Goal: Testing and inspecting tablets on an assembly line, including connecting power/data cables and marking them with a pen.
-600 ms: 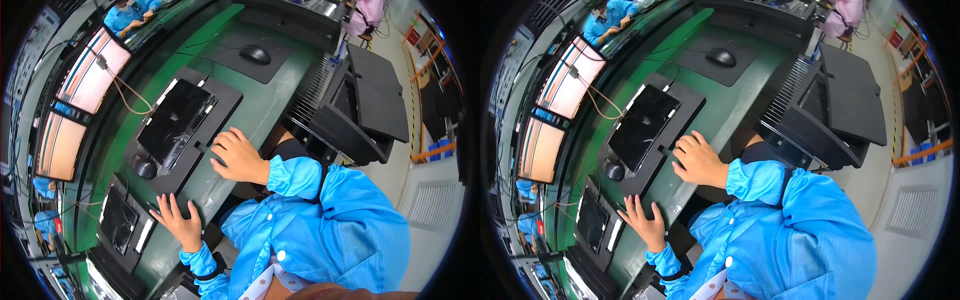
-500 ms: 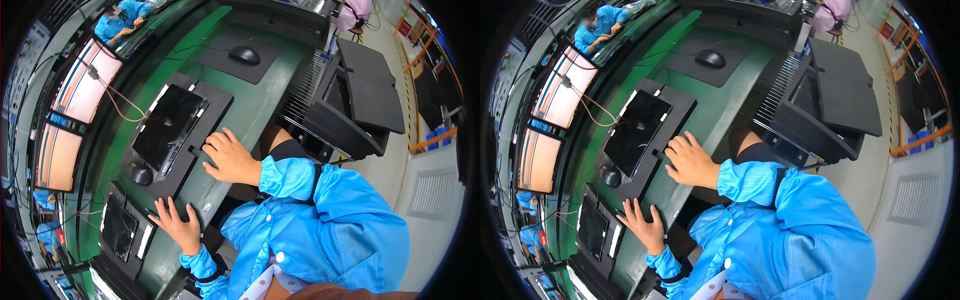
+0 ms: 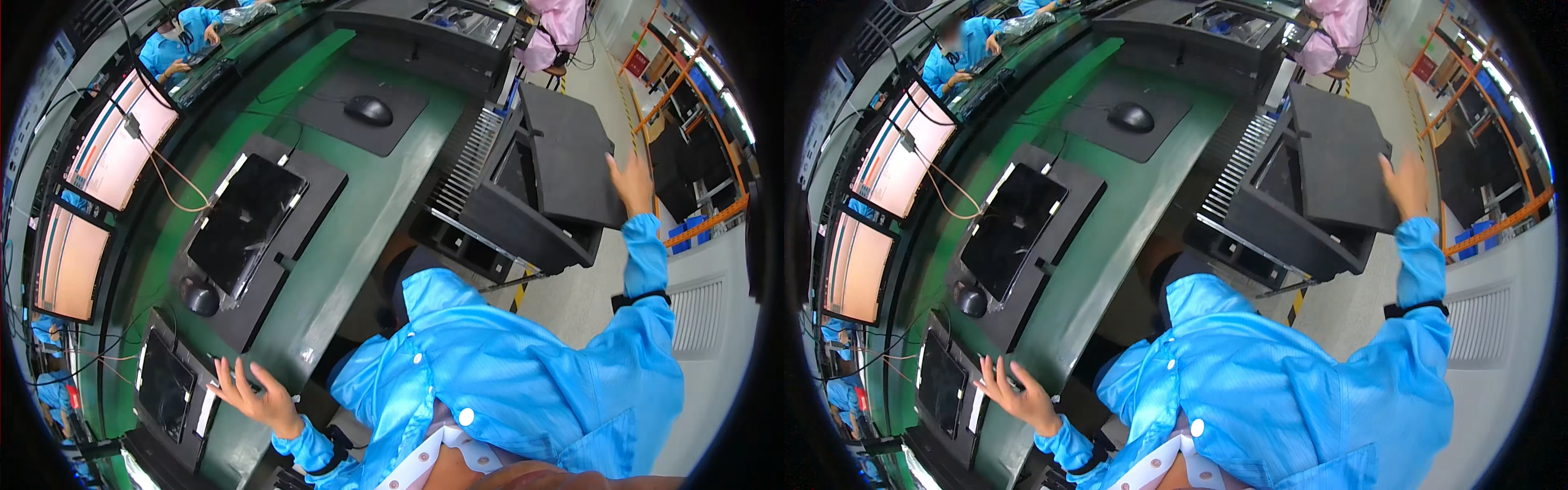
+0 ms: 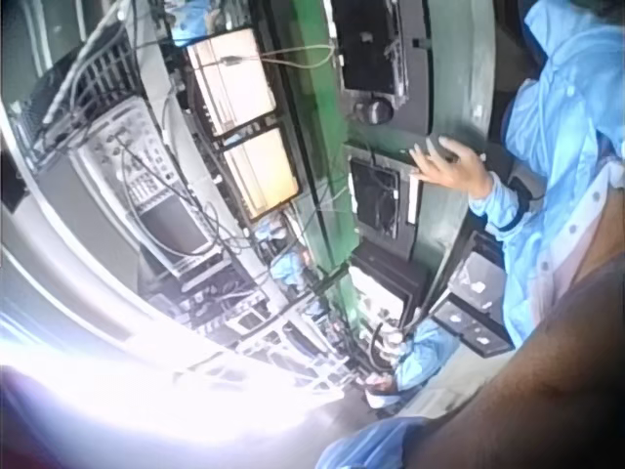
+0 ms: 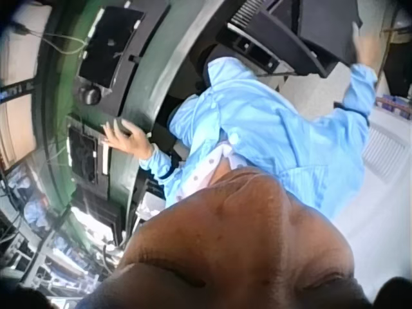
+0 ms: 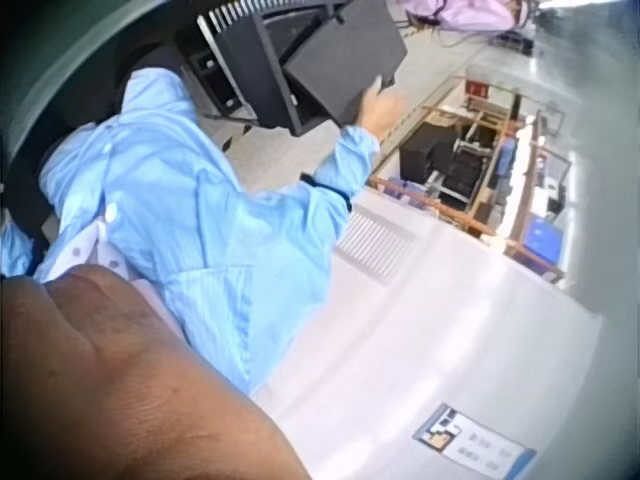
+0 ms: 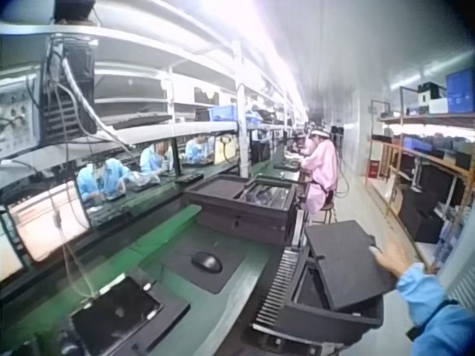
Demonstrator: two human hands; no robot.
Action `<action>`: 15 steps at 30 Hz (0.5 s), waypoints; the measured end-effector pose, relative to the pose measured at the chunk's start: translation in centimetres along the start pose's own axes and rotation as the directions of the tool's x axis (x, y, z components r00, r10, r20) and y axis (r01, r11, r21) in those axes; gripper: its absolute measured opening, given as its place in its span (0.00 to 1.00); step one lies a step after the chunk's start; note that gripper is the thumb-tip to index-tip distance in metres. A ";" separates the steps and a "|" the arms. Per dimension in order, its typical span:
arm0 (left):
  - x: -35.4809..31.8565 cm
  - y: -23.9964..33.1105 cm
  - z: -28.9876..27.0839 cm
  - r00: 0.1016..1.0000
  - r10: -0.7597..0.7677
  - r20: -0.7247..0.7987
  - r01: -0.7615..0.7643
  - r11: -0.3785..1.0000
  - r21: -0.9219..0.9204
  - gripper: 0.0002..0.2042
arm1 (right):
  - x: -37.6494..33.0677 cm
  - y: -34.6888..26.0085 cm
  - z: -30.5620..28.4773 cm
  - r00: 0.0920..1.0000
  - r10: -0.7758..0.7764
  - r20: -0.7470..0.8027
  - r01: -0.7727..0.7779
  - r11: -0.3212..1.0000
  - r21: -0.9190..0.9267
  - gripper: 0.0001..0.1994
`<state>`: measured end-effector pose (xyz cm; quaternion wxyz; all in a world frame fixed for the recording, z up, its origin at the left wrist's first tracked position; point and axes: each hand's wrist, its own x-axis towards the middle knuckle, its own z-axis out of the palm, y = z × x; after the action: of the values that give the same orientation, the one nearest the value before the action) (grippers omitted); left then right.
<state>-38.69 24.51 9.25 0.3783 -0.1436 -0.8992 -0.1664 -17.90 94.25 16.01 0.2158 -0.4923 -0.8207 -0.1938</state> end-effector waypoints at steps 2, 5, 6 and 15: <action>0.4 2.5 -0.7 0.998 0.030 -0.046 -0.037 0.985 -0.168 0.10 | -0.1 5.9 3.7 0.959 0.167 0.229 -0.207 0.965 0.162 0.38; 0.8 8.3 0.5 0.993 0.044 0.106 0.035 0.760 -0.649 0.09 | -2.2 10.8 6.1 0.596 0.068 0.800 -0.705 0.521 0.481 0.37; 1.2 10.2 1.6 0.972 0.124 0.198 0.069 0.657 -0.751 0.09 | -2.6 11.1 6.5 0.607 0.079 0.790 -0.689 0.548 0.475 0.37; 1.5 23.0 14.2 0.605 0.549 0.576 0.404 0.412 -0.817 0.19 | -10.2 5.0 5.2 0.837 0.228 0.498 -0.538 0.510 0.671 0.27</action>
<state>-39.86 51.26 5.39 -0.1954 -0.4261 -0.7127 -0.5218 -9.95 91.84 6.62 0.2997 -0.5428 -0.7109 0.3321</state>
